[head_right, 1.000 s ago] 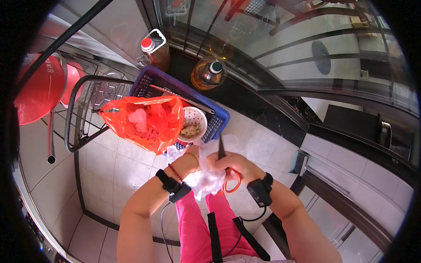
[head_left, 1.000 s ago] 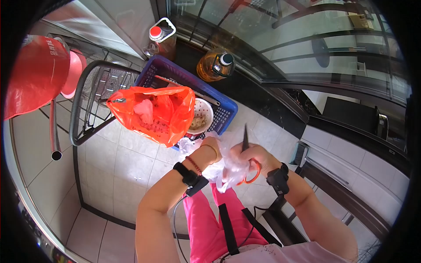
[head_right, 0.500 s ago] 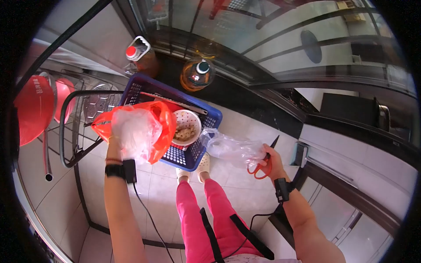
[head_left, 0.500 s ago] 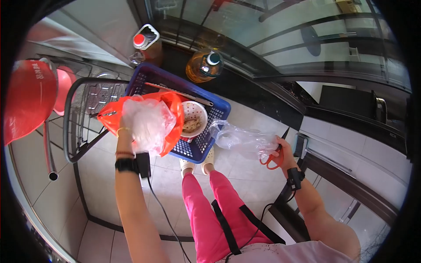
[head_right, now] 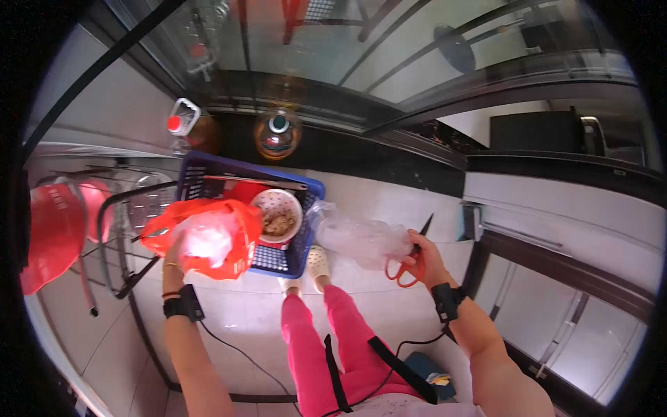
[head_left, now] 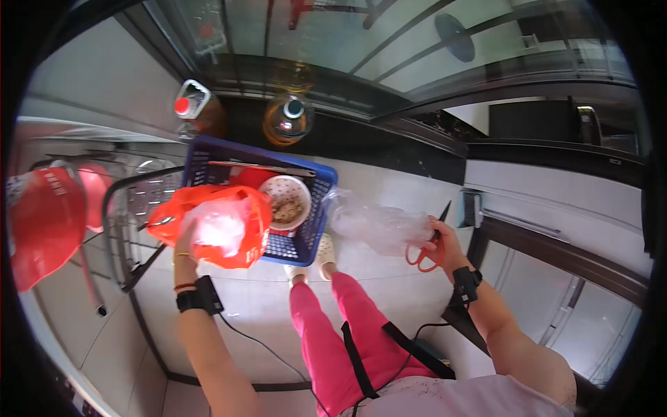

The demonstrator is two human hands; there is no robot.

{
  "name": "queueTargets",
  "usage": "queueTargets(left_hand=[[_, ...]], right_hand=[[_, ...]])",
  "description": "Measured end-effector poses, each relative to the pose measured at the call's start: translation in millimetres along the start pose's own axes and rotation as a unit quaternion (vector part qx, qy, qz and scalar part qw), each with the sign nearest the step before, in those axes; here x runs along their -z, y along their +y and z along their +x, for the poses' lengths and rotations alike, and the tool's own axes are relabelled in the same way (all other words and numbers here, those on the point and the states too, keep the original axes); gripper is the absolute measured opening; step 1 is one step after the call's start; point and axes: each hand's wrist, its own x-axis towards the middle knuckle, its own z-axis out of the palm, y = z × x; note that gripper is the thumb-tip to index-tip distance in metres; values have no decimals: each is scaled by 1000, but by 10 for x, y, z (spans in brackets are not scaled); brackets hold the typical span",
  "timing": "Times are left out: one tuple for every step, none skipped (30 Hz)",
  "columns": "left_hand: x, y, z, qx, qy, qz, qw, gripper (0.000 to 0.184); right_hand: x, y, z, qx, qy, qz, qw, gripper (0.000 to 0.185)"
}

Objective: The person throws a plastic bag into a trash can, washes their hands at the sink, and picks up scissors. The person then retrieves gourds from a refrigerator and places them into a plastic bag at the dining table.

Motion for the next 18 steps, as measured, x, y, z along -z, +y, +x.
queueTargets(left_hand=[[-17,94,-209,17,-12,4,1000,77],[-17,154,-356,6,24,4,1000,82],[-81,247,-555,-6,57,2,998,87],[-129,330,-773,-54,86,46,994,91],[235,-100,15,-354,106,184,911,87],[131,36,-244,-402,155,349,832,85],[-92,129,-584,-433,199,499,724,82],[-298,139,-758,-438,201,497,722,82],[-485,114,-888,-473,151,581,645,81],[-575,85,-950,-500,96,656,558,80],[-572,-77,-817,-503,91,656,556,80],[-571,-355,-541,-401,22,734,548,76],[-605,-517,-397,-294,-45,795,528,72],[-669,-463,-565,-260,-48,796,544,67],[-762,-392,-761,-227,-52,796,559,62],[-791,-422,-767,-292,-23,747,596,58],[-812,-447,-795,-357,3,691,628,54],[-841,-419,-938,-366,-11,649,667,54]], right_hand=[[60,-3,-36,4,-31,-12,999,15],[54,-22,-98,8,-47,-9,999,14],[10,-41,-175,14,-62,-7,998,14],[-58,-62,-276,13,-70,-2,997,14],[-148,-92,-381,15,-45,7,999,10],[-206,-134,-430,22,-21,15,999,6],[-187,-152,-443,27,-28,17,999,6],[-127,-160,-455,20,-31,18,999,5],[-83,-148,-478,12,-31,20,999,5],[-74,-131,-517,14,-28,22,999,5],[-75,-103,-556,9,-15,20,1000,5],[-82,-91,-580,6,-4,16,1000,5],[-71,-69,-602,16,-2,18,1000,5],[-46,-42,-626,10,-18,12,1000,5],[-65,-53,-674,6,-33,6,999,6],[-106,-73,-769,3,-8,8,1000,6],[-39,-78,-802,-2,-9,5,1000,6],[-57,-112,-889,-4,1,0,1000,4]])
